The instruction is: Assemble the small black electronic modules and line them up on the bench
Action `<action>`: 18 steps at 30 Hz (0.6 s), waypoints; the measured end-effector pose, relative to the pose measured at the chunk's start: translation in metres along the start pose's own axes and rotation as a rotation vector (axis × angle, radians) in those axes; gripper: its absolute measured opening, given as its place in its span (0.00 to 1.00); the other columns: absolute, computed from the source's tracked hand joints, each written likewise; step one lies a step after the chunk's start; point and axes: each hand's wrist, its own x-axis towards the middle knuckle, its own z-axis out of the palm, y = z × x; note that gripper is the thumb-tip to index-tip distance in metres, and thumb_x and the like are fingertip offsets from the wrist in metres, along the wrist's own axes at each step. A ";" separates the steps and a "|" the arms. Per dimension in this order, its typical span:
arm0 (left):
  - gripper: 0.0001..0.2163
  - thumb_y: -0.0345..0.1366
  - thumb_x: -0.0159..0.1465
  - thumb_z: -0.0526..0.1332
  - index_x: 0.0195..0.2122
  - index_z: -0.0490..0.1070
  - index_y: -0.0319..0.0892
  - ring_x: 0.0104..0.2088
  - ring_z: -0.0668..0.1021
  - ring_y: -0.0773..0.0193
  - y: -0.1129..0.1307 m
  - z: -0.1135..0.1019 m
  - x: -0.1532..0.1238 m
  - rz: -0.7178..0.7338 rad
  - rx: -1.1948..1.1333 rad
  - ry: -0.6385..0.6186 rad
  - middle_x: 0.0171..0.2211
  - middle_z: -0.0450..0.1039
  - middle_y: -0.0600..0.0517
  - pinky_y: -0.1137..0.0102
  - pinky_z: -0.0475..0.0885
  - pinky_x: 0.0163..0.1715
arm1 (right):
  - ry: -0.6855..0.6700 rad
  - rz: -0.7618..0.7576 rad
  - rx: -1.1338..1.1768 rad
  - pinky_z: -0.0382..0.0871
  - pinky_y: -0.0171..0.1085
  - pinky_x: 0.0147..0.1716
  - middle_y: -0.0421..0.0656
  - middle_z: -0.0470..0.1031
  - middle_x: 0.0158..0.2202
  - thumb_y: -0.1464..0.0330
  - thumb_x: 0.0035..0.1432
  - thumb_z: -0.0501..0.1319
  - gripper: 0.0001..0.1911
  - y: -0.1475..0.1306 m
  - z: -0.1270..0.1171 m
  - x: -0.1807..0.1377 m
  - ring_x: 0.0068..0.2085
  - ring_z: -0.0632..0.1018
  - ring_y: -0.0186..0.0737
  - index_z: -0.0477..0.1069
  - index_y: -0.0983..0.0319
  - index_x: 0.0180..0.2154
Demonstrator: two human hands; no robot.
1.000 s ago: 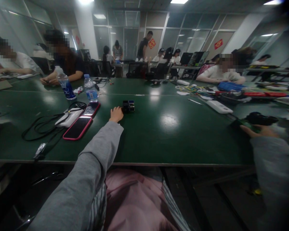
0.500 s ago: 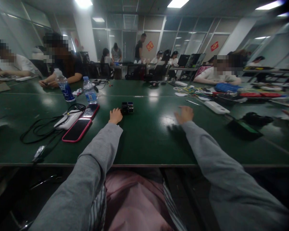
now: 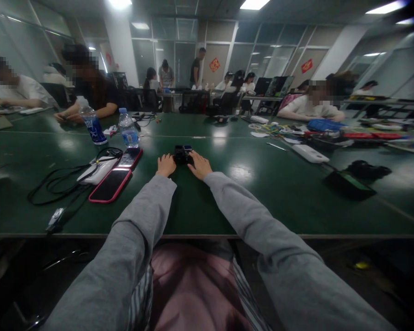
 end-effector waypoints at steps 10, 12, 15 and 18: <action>0.22 0.32 0.68 0.44 0.61 0.64 0.41 0.66 0.62 0.49 0.001 0.002 0.000 -0.004 0.020 0.006 0.66 0.60 0.44 0.47 0.56 0.64 | 0.011 -0.002 0.015 0.62 0.52 0.59 0.49 0.54 0.68 0.63 0.66 0.55 0.27 0.001 -0.003 -0.001 0.64 0.62 0.51 0.55 0.60 0.64; 0.22 0.32 0.68 0.44 0.61 0.64 0.40 0.66 0.61 0.49 0.000 0.003 0.001 0.003 0.015 0.005 0.66 0.60 0.43 0.47 0.56 0.64 | 0.027 0.008 0.012 0.64 0.52 0.56 0.51 0.60 0.64 0.61 0.67 0.53 0.24 -0.001 -0.006 -0.002 0.61 0.65 0.51 0.58 0.61 0.61; 0.22 0.33 0.68 0.44 0.61 0.64 0.39 0.65 0.62 0.48 -0.001 0.004 0.001 0.009 0.015 0.008 0.66 0.60 0.43 0.47 0.56 0.64 | 0.090 0.084 0.009 0.65 0.52 0.54 0.53 0.68 0.55 0.54 0.68 0.50 0.22 -0.006 -0.013 -0.003 0.56 0.69 0.52 0.64 0.62 0.53; 0.22 0.33 0.68 0.44 0.61 0.64 0.40 0.65 0.62 0.49 -0.001 0.003 0.001 0.006 0.022 0.011 0.66 0.60 0.44 0.48 0.56 0.65 | 0.168 0.167 0.015 0.65 0.52 0.54 0.55 0.68 0.52 0.50 0.66 0.51 0.25 -0.007 -0.017 -0.004 0.55 0.69 0.54 0.65 0.63 0.51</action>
